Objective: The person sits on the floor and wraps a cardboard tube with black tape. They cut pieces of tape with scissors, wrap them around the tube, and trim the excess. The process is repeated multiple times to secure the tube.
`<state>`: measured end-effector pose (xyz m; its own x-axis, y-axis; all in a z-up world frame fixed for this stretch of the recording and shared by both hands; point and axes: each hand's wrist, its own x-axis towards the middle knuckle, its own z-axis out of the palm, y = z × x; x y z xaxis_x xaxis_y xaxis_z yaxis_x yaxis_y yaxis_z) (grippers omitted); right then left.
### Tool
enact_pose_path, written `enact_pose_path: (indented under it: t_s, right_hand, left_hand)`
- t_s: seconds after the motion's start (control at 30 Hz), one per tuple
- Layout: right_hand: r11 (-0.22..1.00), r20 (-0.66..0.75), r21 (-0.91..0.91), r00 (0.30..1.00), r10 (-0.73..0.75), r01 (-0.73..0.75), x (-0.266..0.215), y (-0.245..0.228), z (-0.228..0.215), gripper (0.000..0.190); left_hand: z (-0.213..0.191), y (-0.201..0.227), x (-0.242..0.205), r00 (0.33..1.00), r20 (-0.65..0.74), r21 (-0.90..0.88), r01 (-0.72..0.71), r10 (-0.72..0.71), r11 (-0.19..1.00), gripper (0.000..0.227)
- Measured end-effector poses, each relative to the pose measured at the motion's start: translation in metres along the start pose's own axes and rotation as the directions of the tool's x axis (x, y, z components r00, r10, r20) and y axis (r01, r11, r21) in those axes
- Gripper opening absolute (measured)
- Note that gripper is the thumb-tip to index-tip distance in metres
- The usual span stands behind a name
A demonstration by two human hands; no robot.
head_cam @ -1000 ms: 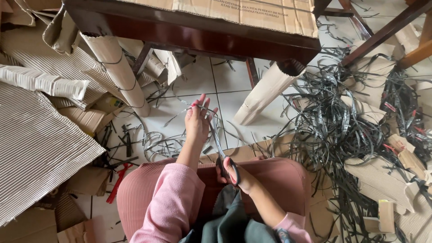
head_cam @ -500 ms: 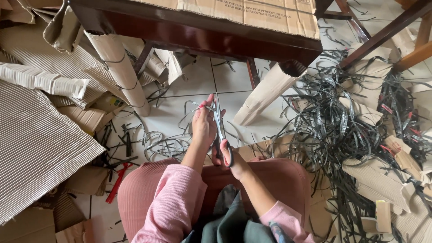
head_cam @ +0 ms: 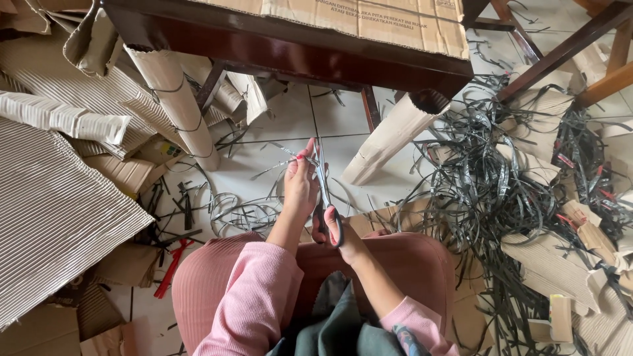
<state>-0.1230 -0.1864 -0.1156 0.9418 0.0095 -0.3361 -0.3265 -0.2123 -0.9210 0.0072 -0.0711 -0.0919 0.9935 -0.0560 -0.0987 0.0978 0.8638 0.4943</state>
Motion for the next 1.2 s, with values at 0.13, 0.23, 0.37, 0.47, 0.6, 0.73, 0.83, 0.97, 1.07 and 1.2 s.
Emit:
enact_pose_path:
  t_s: [0.13, 0.23, 0.37, 0.47, 0.6, 0.73, 0.83, 0.97, 1.07, 1.2]
  right_hand:
    - [0.998, -0.023, 0.055, 1.0, 0.001, 0.0, -0.004, -0.017, 0.002, 0.079]
    - [0.997, 0.005, 0.074, 1.0, -0.016, 0.015, -0.002, -0.007, -0.004, 0.078]
    - [0.995, 0.01, 0.09, 0.999, -0.035, 0.034, 0.008, 0.018, -0.01, 0.076]
    - [0.992, 0.033, 0.117, 0.998, -0.052, 0.048, 0.009, 0.019, -0.012, 0.075]
    - [0.976, 0.063, 0.214, 0.996, -0.062, 0.047, -0.033, -0.076, 0.006, 0.072]
    - [0.965, 0.057, 0.262, 0.997, -0.047, 0.03, -0.043, -0.098, 0.009, 0.071]
    - [0.969, 0.062, 0.238, 0.995, -0.08, 0.063, -0.043, -0.094, 0.008, 0.071]
    - [0.959, 0.1, 0.282, 0.994, -0.032, 0.002, -0.045, -0.089, 0.008, 0.071]
    - [0.957, 0.112, 0.291, 0.993, -0.033, -0.001, -0.048, -0.093, 0.01, 0.072]
    - [0.955, 0.129, 0.297, 0.991, -0.04, -0.001, -0.05, -0.091, 0.011, 0.074]
  left_hand:
    - [0.008, 0.005, -0.007, 1.0, -0.003, 0.01, 0.017, -0.017, 1.0, 0.022]
    - [0.011, 0.01, -0.011, 0.998, -0.031, 0.055, 0.065, -0.063, 0.996, 0.021]
    - [0.016, 0.018, -0.016, 0.983, -0.089, 0.174, 0.176, -0.163, 0.969, 0.022]
    - [0.016, 0.016, -0.014, 0.972, -0.161, 0.314, 0.212, -0.168, 0.925, 0.021]
    - [0.03, 0.029, -0.021, 0.962, -0.208, 0.335, 0.238, -0.175, 0.911, 0.023]
    - [0.012, 0.014, -0.008, 0.966, -0.176, 0.295, 0.234, -0.188, 0.926, 0.026]
    - [0.023, 0.023, -0.014, 0.986, -0.133, 0.432, 0.151, -0.103, 0.889, 0.024]
    - [0.035, 0.031, -0.024, 0.986, -0.013, 0.221, 0.164, -0.165, 0.961, 0.025]
    - [0.033, 0.026, -0.02, 0.98, 0.099, 0.067, 0.165, -0.171, 0.984, 0.024]
    - [0.03, 0.016, -0.016, 0.987, 0.087, -0.004, 0.134, -0.133, 0.991, 0.023]
